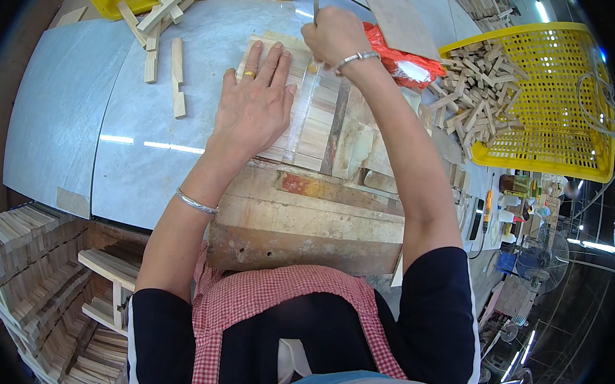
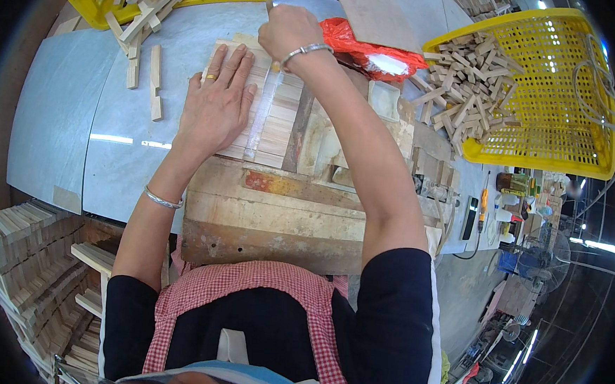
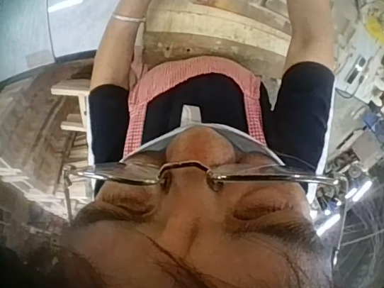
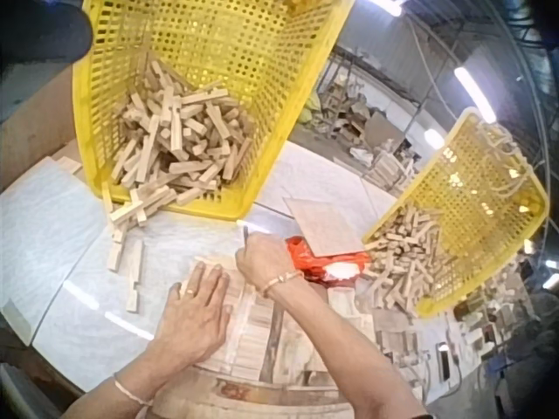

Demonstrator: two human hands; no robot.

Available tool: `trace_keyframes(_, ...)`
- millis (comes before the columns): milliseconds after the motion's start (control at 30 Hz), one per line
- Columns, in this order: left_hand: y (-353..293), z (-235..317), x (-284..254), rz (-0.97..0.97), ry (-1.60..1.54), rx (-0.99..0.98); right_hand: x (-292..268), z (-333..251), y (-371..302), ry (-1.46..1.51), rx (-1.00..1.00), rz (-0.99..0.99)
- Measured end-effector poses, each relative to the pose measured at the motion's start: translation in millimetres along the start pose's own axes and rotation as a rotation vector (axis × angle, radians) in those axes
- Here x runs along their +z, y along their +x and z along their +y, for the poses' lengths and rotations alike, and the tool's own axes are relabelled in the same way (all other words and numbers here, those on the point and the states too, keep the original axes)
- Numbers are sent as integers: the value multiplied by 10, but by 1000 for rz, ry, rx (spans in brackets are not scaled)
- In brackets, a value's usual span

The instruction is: Assembling small wooden frames using glue and a hammer.

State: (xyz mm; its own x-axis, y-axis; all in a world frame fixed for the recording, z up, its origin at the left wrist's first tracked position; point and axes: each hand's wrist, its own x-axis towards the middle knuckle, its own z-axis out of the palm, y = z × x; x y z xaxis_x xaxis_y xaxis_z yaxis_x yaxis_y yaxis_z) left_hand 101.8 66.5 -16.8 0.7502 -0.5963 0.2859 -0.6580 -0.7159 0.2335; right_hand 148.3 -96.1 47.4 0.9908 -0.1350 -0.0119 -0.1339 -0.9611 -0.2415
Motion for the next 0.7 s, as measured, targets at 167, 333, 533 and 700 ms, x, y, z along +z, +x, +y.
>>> trace_keyframes(167, -6, -24, 1, -6, 2, 0, 197, -14, -181, -160, -168, 385)
trace_keyframes(333, -13, -59, 40, 15, -20, 20, 341, -215, -1165, 144, -342, 395)
trace_keyframes(533, -4, -43, 66, 30, 8, 3, 325, -350, -1944, 317, -390, 289)
trace_keyframes(700, 17, -16, 52, 30, -3, 13, 381, -251, -2052, 172, -412, 307)
